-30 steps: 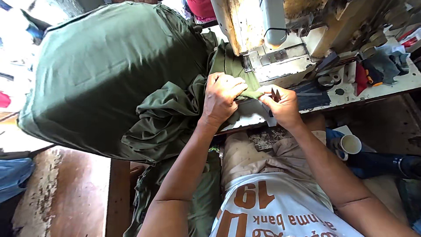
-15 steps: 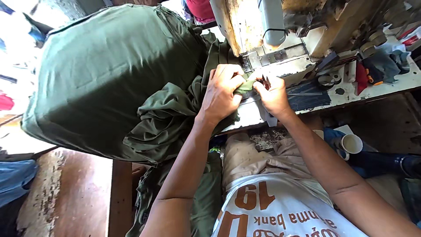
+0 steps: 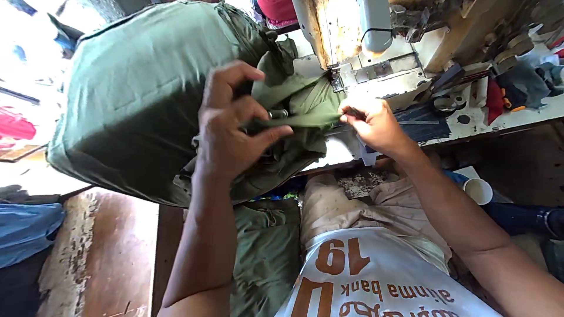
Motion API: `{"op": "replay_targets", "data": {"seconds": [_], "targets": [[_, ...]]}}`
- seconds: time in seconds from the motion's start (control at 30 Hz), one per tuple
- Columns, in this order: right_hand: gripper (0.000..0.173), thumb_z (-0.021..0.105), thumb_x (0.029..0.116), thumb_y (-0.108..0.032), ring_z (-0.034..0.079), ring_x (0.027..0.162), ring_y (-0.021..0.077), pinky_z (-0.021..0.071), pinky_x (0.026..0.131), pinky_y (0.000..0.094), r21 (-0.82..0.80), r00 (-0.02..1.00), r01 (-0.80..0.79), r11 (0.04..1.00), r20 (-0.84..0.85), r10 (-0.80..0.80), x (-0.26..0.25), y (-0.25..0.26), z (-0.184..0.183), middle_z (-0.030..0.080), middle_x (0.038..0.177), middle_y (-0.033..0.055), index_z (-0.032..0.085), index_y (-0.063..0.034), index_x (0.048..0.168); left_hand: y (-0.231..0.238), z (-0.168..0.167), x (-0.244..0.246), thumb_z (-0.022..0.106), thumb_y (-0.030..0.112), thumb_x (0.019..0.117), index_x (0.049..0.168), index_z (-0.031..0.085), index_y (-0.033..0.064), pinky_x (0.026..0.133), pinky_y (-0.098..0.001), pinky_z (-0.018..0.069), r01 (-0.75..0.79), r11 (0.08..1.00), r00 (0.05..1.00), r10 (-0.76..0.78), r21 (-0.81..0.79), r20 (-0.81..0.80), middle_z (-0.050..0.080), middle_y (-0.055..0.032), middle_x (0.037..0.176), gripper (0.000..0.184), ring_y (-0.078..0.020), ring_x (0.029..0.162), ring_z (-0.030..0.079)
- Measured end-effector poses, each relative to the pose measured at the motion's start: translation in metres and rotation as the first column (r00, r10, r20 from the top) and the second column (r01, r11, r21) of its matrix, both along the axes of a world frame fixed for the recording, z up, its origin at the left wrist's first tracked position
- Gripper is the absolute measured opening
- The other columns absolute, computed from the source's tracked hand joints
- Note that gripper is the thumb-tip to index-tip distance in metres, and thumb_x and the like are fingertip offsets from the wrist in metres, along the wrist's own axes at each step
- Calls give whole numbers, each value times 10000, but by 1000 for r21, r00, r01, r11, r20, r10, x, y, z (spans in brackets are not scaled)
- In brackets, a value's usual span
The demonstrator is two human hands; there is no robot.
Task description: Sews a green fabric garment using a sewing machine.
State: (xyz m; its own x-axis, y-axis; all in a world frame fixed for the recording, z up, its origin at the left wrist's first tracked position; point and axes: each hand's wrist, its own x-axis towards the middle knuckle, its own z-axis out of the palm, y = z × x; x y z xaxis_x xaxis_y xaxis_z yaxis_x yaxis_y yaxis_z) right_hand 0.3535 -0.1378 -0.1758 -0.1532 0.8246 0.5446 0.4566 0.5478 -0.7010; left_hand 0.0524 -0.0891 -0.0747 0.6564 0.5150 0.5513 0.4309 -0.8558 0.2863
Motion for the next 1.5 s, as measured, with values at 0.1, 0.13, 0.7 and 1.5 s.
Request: {"op": "replay_targets", "data": {"seconds": [0.1, 0.13, 0.7, 1.5], "targets": [[120, 664, 981, -90, 682, 976, 118, 589, 895, 314, -45, 986, -118, 992, 109, 123, 1, -41, 4, 713, 1072, 53, 739, -50, 1066, -35, -35, 24, 835, 248, 869, 813, 639, 55, 1067, -486, 535, 269, 958, 956, -253, -98, 151, 663, -144, 1281, 281, -289, 1255, 618], [122, 671, 983, -105, 683, 1031, 122, 585, 934, 326, -51, 985, -117, 992, 122, 122, 1, -56, 0, 718, 1101, 46, 742, -59, 1070, -43, -49, 33, 819, 221, 885, 810, 631, 56, 986, -450, 593, 325, 936, 936, -299, -133, 185, 689, -128, 1211, 261, -261, 1160, 673], [117, 682, 971, -44, 704, 996, 127, 621, 864, 293, -113, 976, 63, 992, -202, -85, -5, -114, -32, 721, 1122, 67, 737, -16, 1070, -30, -89, 64, 645, 22, 850, 876, 717, 59, 1201, -634, 294, 173, 973, 954, -128, 151, -270, 718, -80, 1233, 85, -290, 1232, 639], [122, 652, 988, -83, 645, 747, 84, 553, 673, 248, -130, 891, 214, 968, -381, -248, -22, -14, -24, 711, 917, 52, 732, -14, 1050, 67, -71, 70, 514, 39, 939, 978, 692, 81, 1115, -562, 382, -17, 947, 966, 98, 320, -239, 722, -70, 1171, 186, -299, 1158, 647]]}}
